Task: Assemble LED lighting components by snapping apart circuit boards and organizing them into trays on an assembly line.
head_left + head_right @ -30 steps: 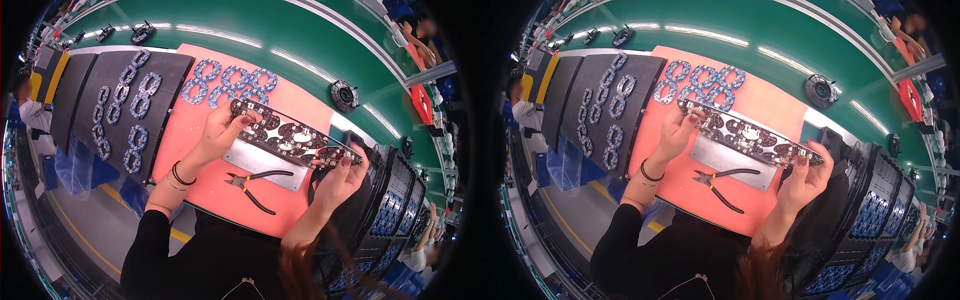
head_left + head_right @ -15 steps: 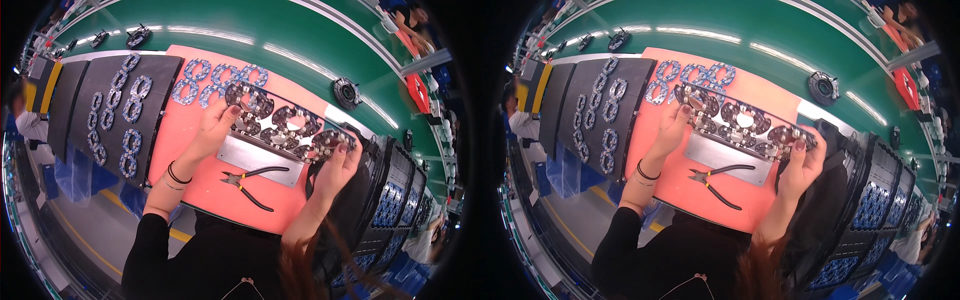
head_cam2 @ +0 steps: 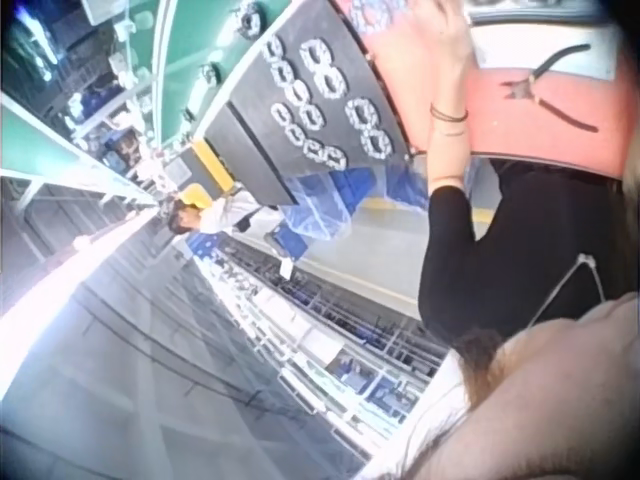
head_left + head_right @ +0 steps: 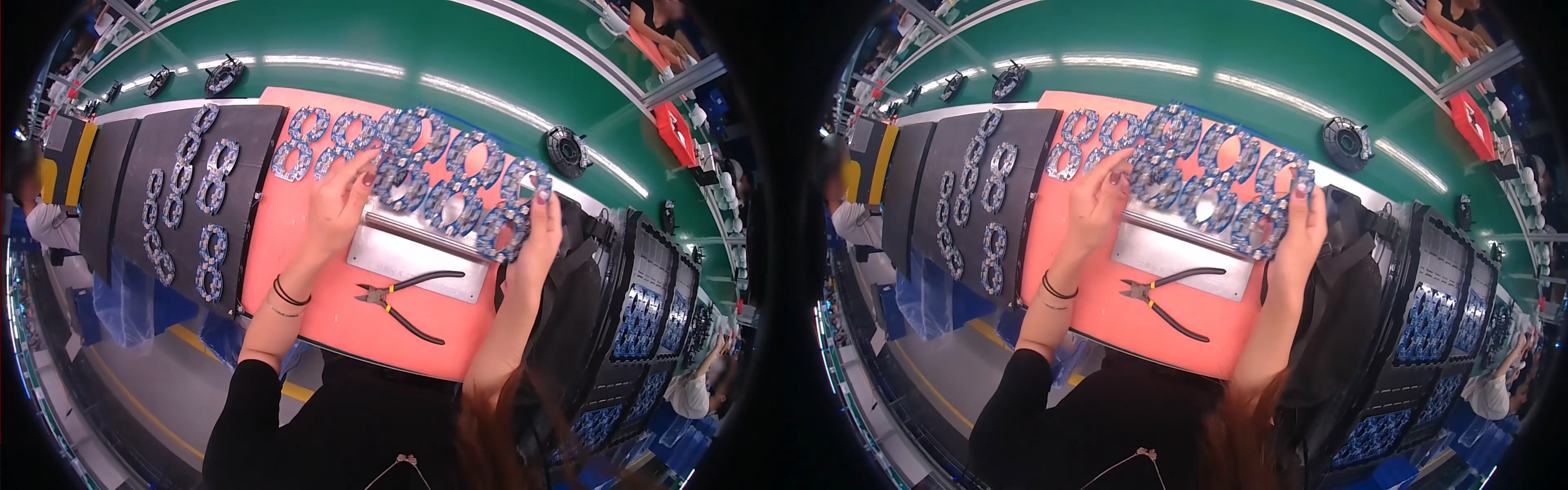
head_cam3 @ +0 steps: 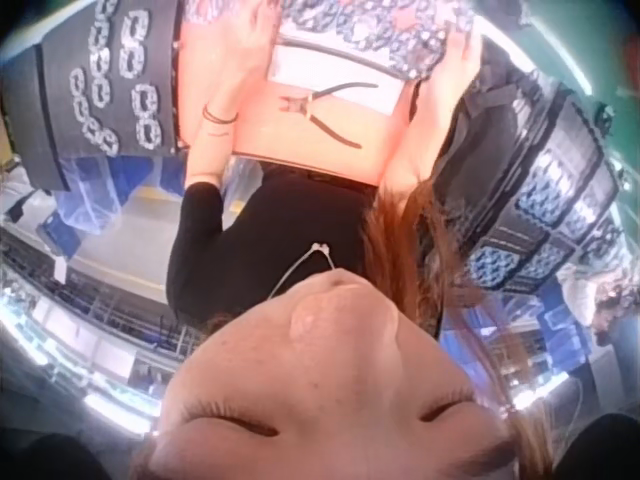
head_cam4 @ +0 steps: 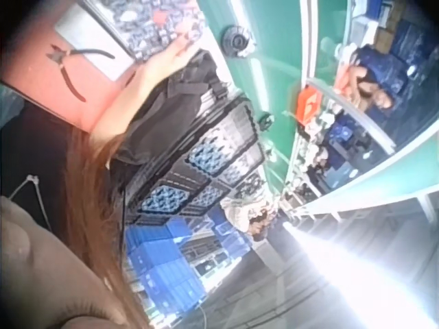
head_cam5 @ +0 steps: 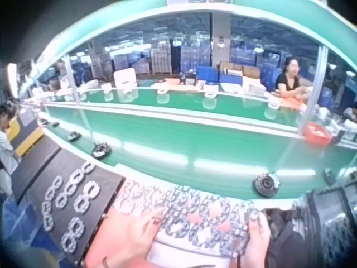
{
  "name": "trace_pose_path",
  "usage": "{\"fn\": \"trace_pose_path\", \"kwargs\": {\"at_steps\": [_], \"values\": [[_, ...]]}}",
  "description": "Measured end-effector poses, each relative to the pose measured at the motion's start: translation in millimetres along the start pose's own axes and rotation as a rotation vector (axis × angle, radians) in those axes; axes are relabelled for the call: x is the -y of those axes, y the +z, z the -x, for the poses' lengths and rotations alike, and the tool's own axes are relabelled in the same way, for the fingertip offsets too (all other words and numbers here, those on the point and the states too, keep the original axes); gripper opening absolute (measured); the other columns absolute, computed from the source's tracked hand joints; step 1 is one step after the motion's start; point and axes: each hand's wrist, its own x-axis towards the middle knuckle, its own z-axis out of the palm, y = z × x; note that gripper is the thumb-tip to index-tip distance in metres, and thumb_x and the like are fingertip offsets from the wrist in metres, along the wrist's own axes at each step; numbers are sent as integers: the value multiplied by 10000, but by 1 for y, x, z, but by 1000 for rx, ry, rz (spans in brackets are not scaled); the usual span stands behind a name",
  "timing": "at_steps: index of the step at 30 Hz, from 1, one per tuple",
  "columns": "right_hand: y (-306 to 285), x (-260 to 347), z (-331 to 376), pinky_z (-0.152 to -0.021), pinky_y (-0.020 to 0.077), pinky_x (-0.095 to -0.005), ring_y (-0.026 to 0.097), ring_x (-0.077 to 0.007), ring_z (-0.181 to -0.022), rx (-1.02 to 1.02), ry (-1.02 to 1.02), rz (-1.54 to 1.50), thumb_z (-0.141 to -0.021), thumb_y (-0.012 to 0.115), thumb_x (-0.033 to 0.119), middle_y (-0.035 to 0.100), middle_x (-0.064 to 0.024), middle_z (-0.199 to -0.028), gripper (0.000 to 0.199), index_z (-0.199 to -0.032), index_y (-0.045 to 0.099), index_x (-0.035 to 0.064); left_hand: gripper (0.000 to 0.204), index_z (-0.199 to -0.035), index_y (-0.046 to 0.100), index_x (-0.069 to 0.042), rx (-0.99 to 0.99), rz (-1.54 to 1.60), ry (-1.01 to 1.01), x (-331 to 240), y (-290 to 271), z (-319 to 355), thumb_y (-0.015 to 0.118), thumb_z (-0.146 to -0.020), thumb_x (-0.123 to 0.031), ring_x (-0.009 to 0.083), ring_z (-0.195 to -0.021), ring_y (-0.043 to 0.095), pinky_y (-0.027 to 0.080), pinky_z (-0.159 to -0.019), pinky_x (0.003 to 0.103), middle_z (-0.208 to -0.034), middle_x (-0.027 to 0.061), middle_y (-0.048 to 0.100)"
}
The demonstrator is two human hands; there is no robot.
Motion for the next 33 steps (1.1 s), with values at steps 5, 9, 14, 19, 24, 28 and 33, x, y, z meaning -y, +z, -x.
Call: {"fn": "trace_pose_path", "kwargs": {"at_steps": [5, 9, 14, 19, 24, 28, 33], "values": [[-10, 11, -3, -637, 508, -232, 633, -121, -765, -67, 18, -198, -1017, 504, 254, 655, -33, -961, 359, -1286, 565, 25, 324, -803, 669, -12, 59, -241, 38, -24, -18, -9, 662, -906, -319, 199, -534, 541, 407, -507, 323, -650, 98, 587], [-23, 6, -8, -727, 530, -256, 623, -107, -839, -63, 38, -371, -1006, 521, 275, 648, -16, -1032, 350, -1284, 577, 70, 572, -554, 469, -38, 342, -528, -20, -28, -15, -7, 753, -780, -480, 237, -465, 476, 346, -467, 349, -494, 92, 458], [-20, 11, -7, -719, 533, -316, 658, -154, -852, -132, 105, -581, -997, 521, 257, 673, -37, -1064, 334, -1286, 578, 101, 545, -568, 401, -49, 415, 35, -235, -8, -26, -5, 774, -829, -349, 82, -514, 344, 276, -465, 299, -522, -6, 370], [-41, 25, 9, -630, 495, -283, 645, -156, -843, -20, -4, -647, -1025, 484, 271, 660, -70, -1006, 370, -1335, 534, 75, 429, -575, 409, -63, 378, 284, -222, -31, -60, 24, 661, -910, -157, 50, -551, 394, 314, -503, 257, -544, -21, 412], [-60, 31, 12, -568, 444, -222, 595, -76, -807, 84, -61, -586, -1019, 516, 279, 646, -44, -967, 295, -1202, 571, 55, 393, -548, 529, -33, 494, 729, 13, -42, -181, 168, 709, -864, -183, 237, -576, 606, 473, -569, 338, -643, 114, 625], [-33, 56, 28, -909, 515, -324, 634, -186, -1039, -84, 28, -552, -1012, 513, 279, 643, -78, -1193, 373, -1284, 555, 28, 363, -637, 584, -19, -48, 607, -764, 19, -253, 365, 697, -889, -256, 227, -689, 656, 539, -628, 329, -826, 167, 670], [-33, 34, 17, -621, 457, -235, 552, -86, -719, 67, -1, -528, -1032, 480, 276, 619, -45, -933, 325, -1225, 571, 31, 494, -988, 694, 19, -120, -221, -1529, 43, -250, 443, 559, -960, -455, 322, -919, 691, 557, -769, 391, -1057, 190, 690]]}}
